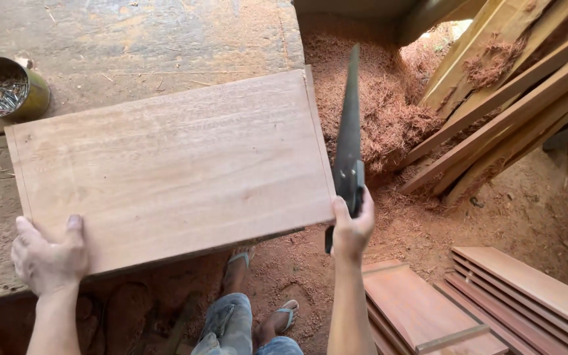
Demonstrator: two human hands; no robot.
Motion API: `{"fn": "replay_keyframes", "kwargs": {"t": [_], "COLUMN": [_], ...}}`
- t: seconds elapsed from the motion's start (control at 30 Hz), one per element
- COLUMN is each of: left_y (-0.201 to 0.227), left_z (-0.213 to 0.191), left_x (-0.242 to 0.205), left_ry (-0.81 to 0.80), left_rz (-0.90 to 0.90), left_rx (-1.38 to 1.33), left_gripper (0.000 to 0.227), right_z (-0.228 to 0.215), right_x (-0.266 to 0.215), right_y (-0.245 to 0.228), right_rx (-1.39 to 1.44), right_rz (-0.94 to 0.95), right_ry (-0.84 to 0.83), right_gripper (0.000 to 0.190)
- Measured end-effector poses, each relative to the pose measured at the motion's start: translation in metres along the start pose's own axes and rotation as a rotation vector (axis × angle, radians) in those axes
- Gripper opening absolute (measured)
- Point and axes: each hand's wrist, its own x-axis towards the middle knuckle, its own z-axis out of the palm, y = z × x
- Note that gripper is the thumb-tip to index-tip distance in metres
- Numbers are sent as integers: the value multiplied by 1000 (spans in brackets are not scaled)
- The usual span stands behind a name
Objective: The person uses a hand saw to cut a rectangular wooden plank placed on a workbench. They hold the plank steady with one hand while sawing along a marked line with the other, then flip the plank to continue cutting from the opposite side.
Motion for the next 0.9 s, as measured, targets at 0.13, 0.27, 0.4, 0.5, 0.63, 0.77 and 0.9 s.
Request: {"fn": "replay_keyframes", "kwargs": {"t": [0.13, 0.27, 0.4, 0.5, 0.63, 0.77, 0.9], "left_y": [-17, -48, -98, -116, -120, -75, -58], "left_z": [1, 4, 29, 38, 44, 31, 20], "left_x": [0, -19, -32, -32, -23, 5, 6], "left_ry": [-26, -25, 98, 137, 136, 125, 136], "left_rz": [59, 135, 215, 252, 187, 178, 217], "left_rx": [89, 261, 396, 426, 377, 343, 292], "left_gripper": [97, 93, 93, 93, 93, 96, 93], "right_z": [-27, -64, -72, -65, -37, -16, -14], "right_x": [-43, -56, -56, -47, -17, -1, -2], "right_y": [-6, 46, 83, 83, 66, 59, 54], "right_rx": [-347, -432, -477, -466, -512, -463, -468], "right_rz": [-119, -102, -49, -14, -117, -214, -177], "right_ry": [34, -3, 16, 19, -9, -72, -82], "right_gripper": [51, 53, 55, 55, 54, 52, 51]}}
